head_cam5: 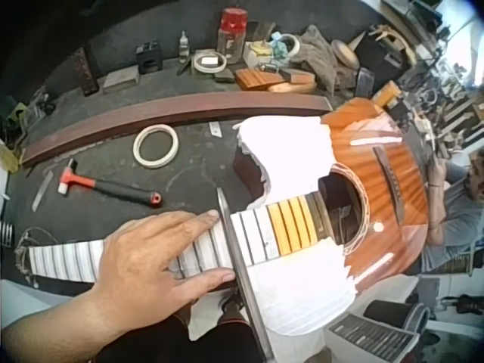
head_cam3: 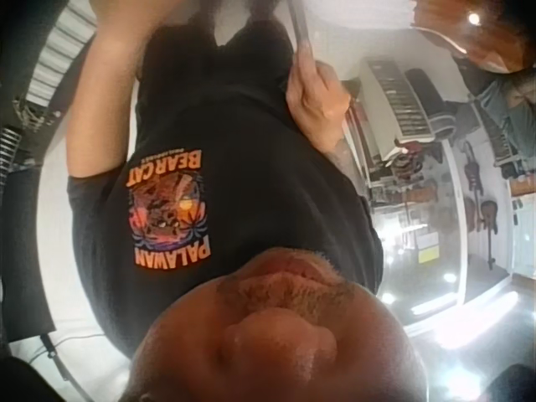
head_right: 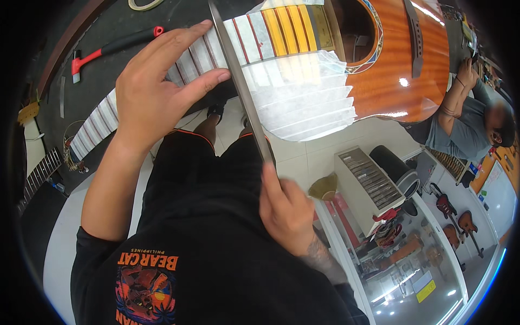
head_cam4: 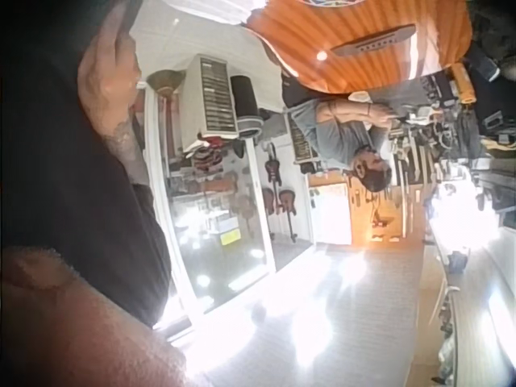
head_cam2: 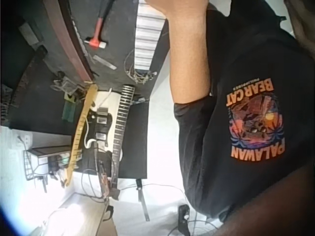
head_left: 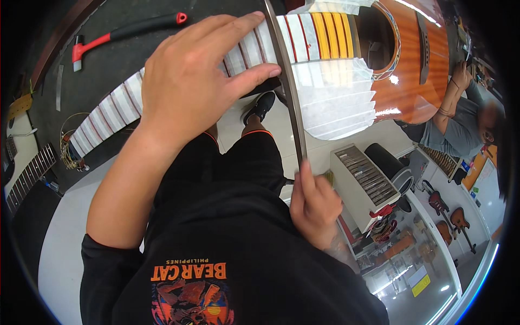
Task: The person uses a metal file to level the frets on a guitar neck covered in masking tape.
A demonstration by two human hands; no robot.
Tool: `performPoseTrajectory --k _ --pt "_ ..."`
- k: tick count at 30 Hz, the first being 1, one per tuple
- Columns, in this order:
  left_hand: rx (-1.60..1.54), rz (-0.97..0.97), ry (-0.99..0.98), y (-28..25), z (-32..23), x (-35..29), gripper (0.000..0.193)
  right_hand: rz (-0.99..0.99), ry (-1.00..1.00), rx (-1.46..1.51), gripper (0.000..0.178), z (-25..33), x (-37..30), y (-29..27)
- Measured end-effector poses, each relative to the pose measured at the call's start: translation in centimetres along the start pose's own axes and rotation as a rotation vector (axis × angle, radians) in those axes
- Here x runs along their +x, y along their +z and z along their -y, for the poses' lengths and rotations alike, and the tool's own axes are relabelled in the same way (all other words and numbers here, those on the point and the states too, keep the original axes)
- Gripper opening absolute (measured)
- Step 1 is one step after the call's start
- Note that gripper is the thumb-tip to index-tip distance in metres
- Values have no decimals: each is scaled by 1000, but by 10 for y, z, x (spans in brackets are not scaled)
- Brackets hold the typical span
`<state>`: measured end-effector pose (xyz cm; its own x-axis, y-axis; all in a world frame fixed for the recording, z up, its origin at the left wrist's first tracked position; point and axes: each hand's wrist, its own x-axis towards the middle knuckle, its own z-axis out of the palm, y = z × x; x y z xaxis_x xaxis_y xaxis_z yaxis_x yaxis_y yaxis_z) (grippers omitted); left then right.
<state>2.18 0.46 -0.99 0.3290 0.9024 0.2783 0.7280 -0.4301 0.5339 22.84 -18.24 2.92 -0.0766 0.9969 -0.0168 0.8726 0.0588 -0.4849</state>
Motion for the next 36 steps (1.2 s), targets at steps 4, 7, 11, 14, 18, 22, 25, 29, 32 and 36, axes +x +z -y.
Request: performPoseTrajectory --k 4,7,11,14,18,22,25,29,32,36 --pt "1 1 -30 -3 2 -1 59 -13 -34 115 56 13 78 5" --pt "-11 14 -26 -5 2 1 59 -10 -20 59 57 8 36 5" --pt "-22 25 -6 -3 1 2 59 -27 -17 26 56 0 -28 -6" --pt "-28 12 3 -2 2 3 59 4 5 30 55 9 -2 -12" --pt "-35 20 -10 -3 2 2 59 -33 -13 95 47 18 73 1" --pt "-42 24 0 -5 4 2 60 -19 -1 44 48 8 24 1" --pt "-48 37 6 -4 3 3 60 -43 -3 45 47 -2 -33 1" --pt "-54 48 14 -4 3 5 61 -11 42 40 48 7 -5 -4" --pt "-44 42 8 -6 2 5 62 -70 33 163 44 21 78 4" --pt "-45 48 20 -2 4 5 62 -136 8 206 49 16 75 1"
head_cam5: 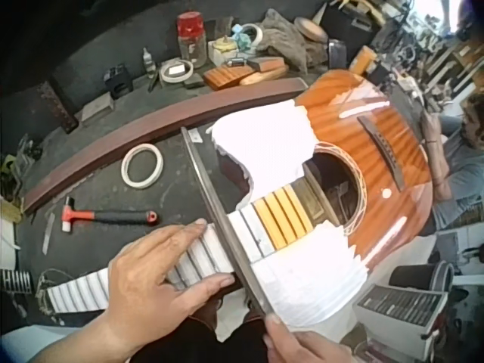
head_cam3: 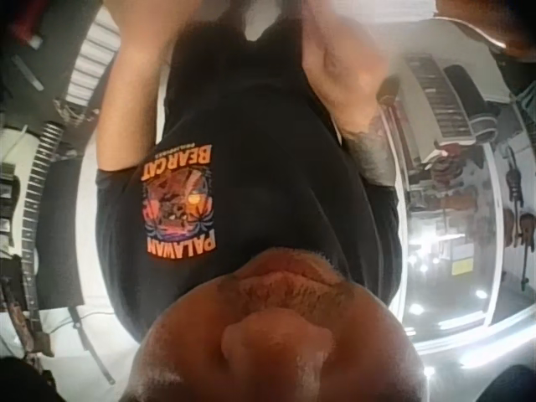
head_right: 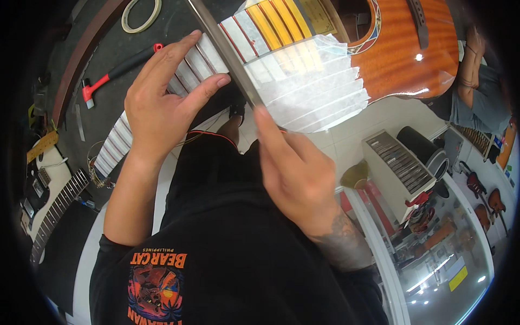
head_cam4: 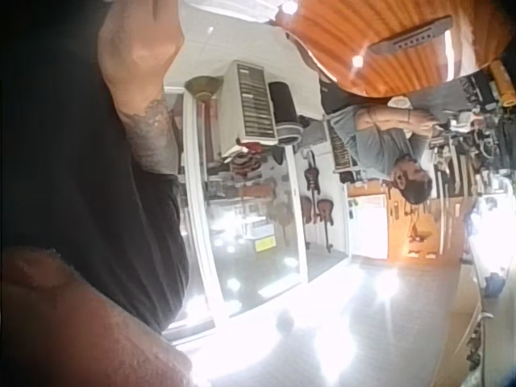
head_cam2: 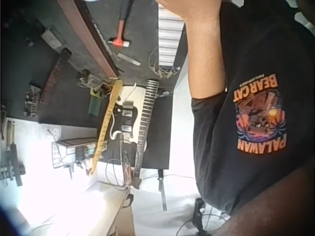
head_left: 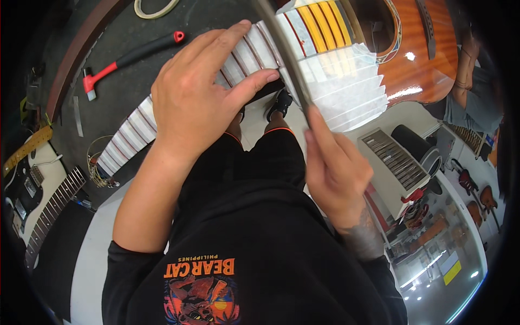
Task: The person uses a metal file to level the frets on a guitar neck covered in masking tape.
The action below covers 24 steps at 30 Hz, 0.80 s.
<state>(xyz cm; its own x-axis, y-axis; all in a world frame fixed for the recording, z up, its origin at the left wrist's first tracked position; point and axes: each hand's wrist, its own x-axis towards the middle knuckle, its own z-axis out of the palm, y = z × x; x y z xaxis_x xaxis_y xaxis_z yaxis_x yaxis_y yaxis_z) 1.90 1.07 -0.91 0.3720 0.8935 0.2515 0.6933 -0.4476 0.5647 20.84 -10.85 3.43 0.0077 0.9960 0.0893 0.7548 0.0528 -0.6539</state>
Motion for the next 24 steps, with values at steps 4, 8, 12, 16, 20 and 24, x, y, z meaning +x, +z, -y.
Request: performPoseTrajectory --k 4,8,12,16,20,24 --pt "-7 -12 -8 1 -2 0 63 -1 51 9 46 -16 -63 -28" --pt "10 -10 -2 0 -3 -1 63 78 193 103 42 -28 -112 -36" --pt "34 -1 -1 1 -3 -3 62 70 334 377 41 -35 -145 -32" --pt "49 -7 17 2 -2 -3 62 164 360 528 44 -37 -143 -32" --pt "26 4 14 3 -1 -3 62 204 398 624 47 -38 -143 -32" --pt "25 0 25 3 0 -4 61 153 368 600 46 -40 -148 -24"
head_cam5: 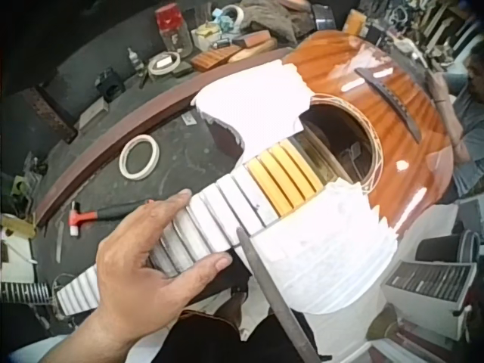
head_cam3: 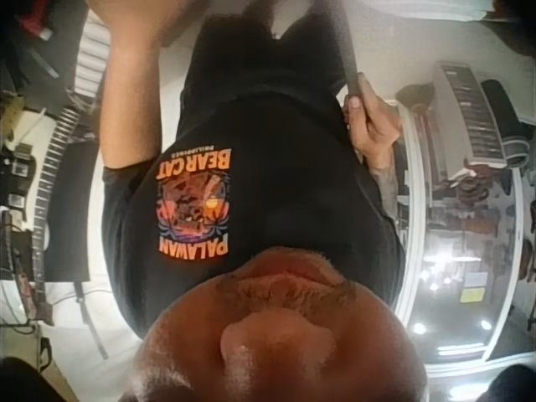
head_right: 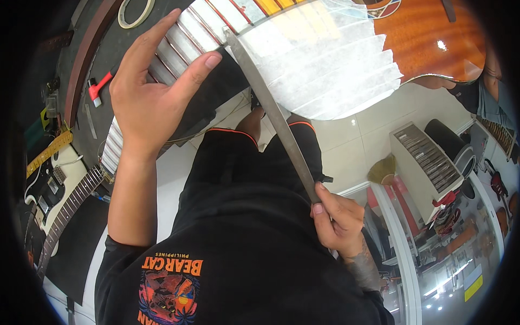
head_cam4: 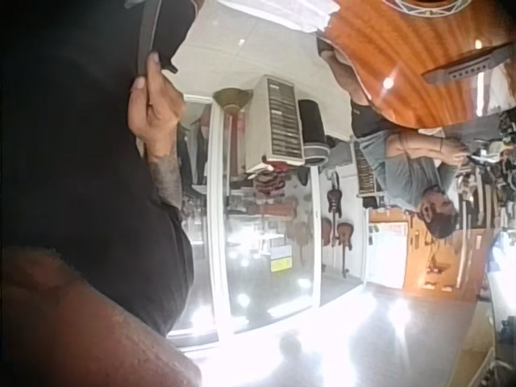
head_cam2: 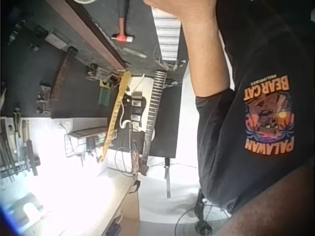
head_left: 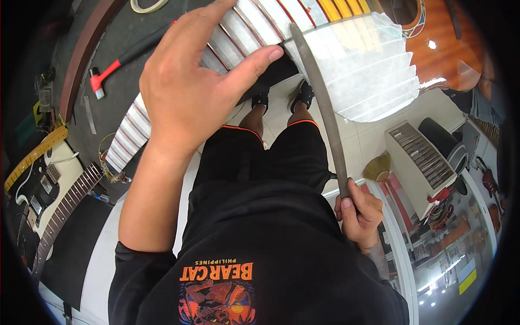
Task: The person uses a metal file to level the frets on a guitar neck covered in masking tape.
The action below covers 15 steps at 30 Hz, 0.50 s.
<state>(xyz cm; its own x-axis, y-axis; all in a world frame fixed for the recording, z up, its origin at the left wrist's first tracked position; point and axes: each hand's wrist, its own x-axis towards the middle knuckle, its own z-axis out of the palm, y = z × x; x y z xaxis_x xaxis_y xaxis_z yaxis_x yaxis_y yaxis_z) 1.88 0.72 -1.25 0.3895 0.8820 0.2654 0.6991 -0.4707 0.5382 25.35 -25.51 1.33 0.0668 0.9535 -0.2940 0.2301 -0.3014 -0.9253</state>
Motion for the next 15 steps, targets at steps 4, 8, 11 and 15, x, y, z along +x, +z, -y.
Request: performPoseTrajectory --k 4,8,11,15 --pt "15 -4 20 0 1 1 62 -28 -107 -227 44 6 5 5" --pt "9 8 15 0 1 1 64 -57 -194 -386 43 12 11 9" --pt "-16 0 46 -2 5 -1 65 -36 -195 -464 46 20 8 9" --pt "-15 11 42 -1 6 1 66 -13 -185 -506 49 25 11 10"
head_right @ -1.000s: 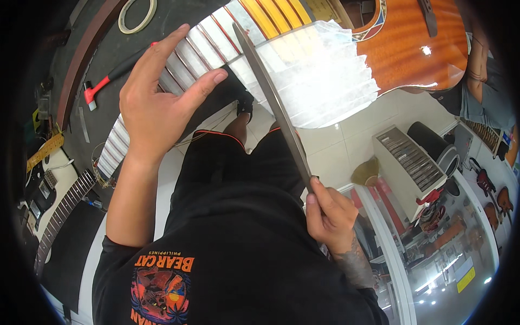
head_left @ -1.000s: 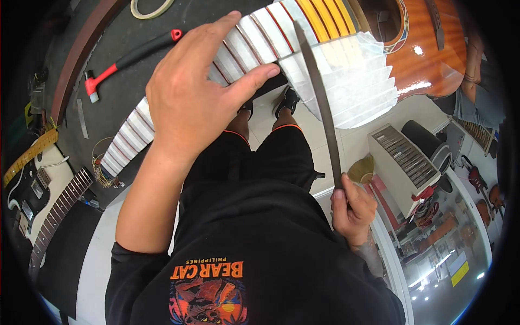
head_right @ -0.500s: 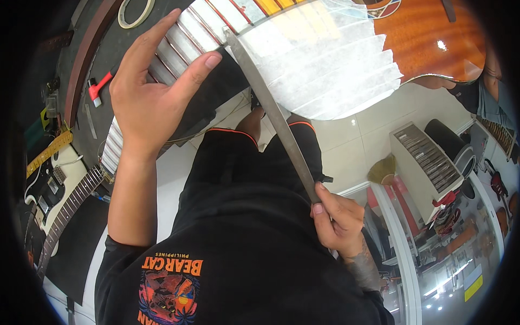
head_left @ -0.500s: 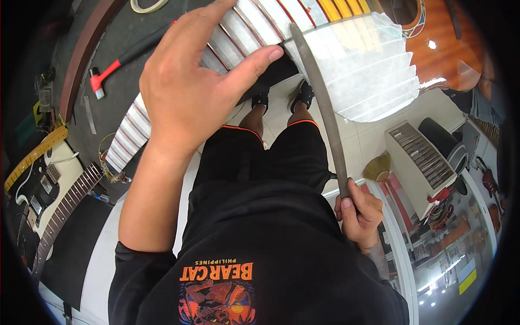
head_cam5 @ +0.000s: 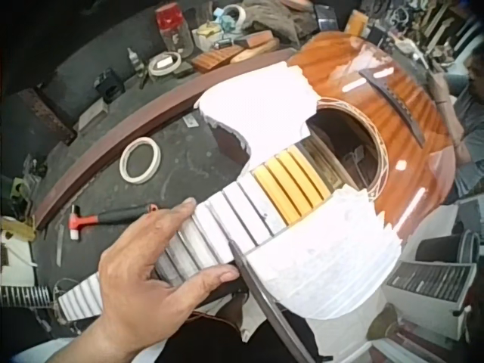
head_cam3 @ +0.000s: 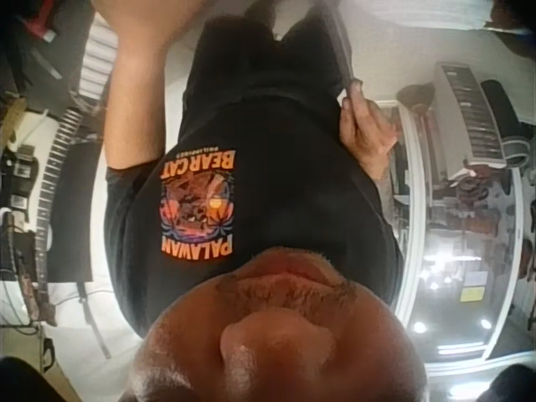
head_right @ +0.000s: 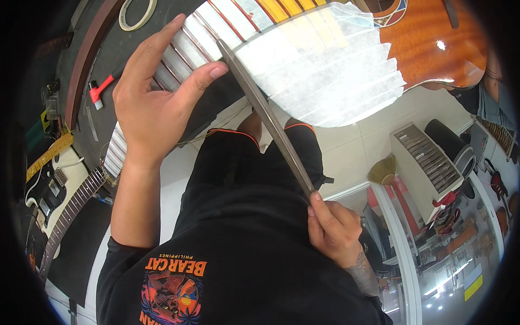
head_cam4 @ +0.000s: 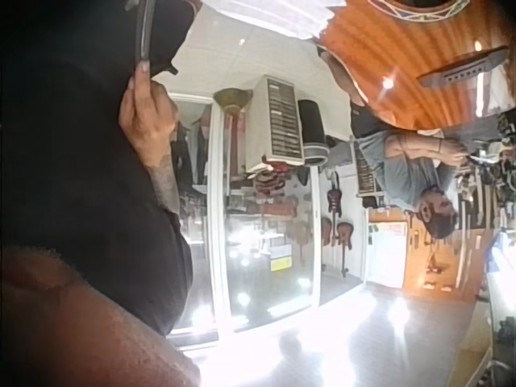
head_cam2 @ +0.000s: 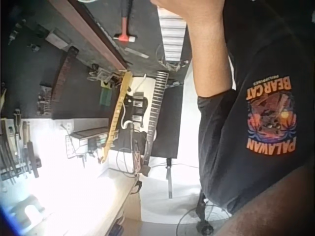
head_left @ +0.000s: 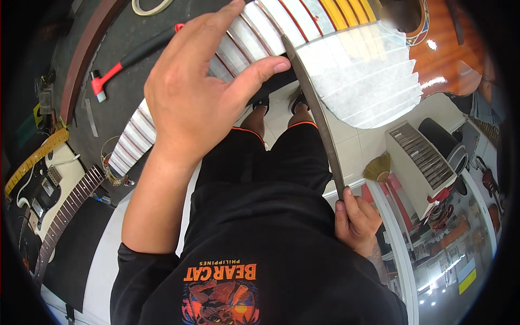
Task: The person uses a metal file to level the frets on a guitar neck covered in masking tape.
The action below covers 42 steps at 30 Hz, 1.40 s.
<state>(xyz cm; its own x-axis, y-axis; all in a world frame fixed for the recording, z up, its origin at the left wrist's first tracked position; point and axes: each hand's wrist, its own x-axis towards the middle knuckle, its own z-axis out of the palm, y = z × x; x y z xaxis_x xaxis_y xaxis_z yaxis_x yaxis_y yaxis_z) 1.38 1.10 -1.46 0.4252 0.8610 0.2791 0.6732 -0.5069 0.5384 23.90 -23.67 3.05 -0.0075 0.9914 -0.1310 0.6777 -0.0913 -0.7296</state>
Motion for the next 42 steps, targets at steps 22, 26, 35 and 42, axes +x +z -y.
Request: performPoseTrajectory --k 22,26,35,42 --pt "-9 13 16 -2 -6 4 66 -77 -71 -38 55 -4 16 11" --pt "-3 24 -37 -2 -4 1 65 -101 -86 34 50 18 110 27" --pt "-16 22 -21 -1 -6 1 65 -78 -69 20 56 -4 31 21" --pt "-8 30 -78 -3 -6 0 64 -136 -111 20 50 21 111 32"
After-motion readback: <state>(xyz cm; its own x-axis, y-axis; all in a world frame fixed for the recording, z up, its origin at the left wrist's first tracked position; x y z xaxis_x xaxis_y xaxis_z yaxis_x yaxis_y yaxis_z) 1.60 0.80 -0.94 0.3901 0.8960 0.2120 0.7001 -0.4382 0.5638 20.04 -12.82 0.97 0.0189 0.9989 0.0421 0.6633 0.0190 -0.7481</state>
